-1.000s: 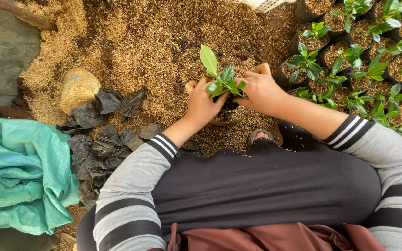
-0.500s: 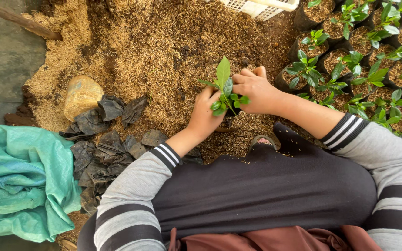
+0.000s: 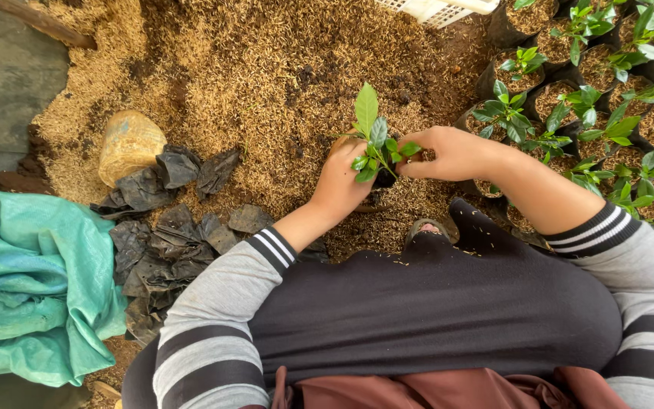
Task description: The person sits on the ground and pots small seedlings into black plastic nursery bags using a brown granular substrate. They place a seedling into a bag, add substrate around the roots, and arrange the finished pots nearby.
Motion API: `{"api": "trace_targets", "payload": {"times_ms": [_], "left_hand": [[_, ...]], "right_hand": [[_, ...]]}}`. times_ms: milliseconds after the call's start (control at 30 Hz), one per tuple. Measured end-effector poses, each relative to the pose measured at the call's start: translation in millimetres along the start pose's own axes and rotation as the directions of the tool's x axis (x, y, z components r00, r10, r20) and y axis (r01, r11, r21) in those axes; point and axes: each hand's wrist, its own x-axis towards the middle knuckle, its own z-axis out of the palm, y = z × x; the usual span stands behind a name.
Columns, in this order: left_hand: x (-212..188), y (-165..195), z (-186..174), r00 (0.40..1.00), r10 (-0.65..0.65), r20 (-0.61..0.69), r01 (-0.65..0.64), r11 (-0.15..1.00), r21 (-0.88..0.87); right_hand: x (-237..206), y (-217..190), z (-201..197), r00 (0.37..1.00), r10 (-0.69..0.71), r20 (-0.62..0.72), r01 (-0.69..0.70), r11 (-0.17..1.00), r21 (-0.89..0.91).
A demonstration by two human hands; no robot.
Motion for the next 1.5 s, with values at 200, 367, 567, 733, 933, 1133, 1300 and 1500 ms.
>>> {"api": "trace_targets", "payload": {"times_ms": [200,367,567,733,933,1133,1300,1500], "left_hand": [[0.3,-5.5,2.3,0.999,-0.052,0.006,0.052,0.997,-0.054],[0.7,-10.6,2.0,0.993,-0.11,0.038,0.11,0.994,-0.014],[3.2,-14.8,-3.8,0.992,-0.119,0.037,0.121,0.992,-0.045],[2.6,-12.4,-5.2,0.991,-0.123,0.062,0.124,0.992,-0.015],[2.2,-8.6,-6.6,0.998,-0.017,0.066,0.016,1.0,0.02],[-0.4,-6.9,-6.2,0.999,-0.031,0.042,0.032,0.999,-0.008],[-0.7,-8.0,-5.8,0.996,-0.076,0.037,0.078,0.996,-0.039],[-1.5,-7.1,-7.4,0.997,-0.067,0.035,0.069,0.995,-0.067]], "right_hand": [[-4.5,-28.2,2.0,0.998,0.063,-0.02,-0.06,0.99,0.131],[-18.2,-28.8,-15.4,0.995,0.103,0.011,-0.101,0.949,0.299],[-35.8,-6.2,-18.0,0.924,-0.22,-0.314,0.31,0.909,0.277],[-16.8,9.3,22.0,0.824,-0.414,-0.388,0.418,0.905,-0.078],[0.7,23.0,51.2,0.782,-0.389,-0.487,0.301,0.92,-0.251],[4.2,24.6,56.0,0.712,-0.552,-0.434,0.422,0.831,-0.364],[5.3,15.9,57.6,0.712,-0.563,-0.42,0.377,0.811,-0.447],[7.4,10.7,59.2,0.755,-0.52,-0.401,0.325,0.826,-0.461]]}}
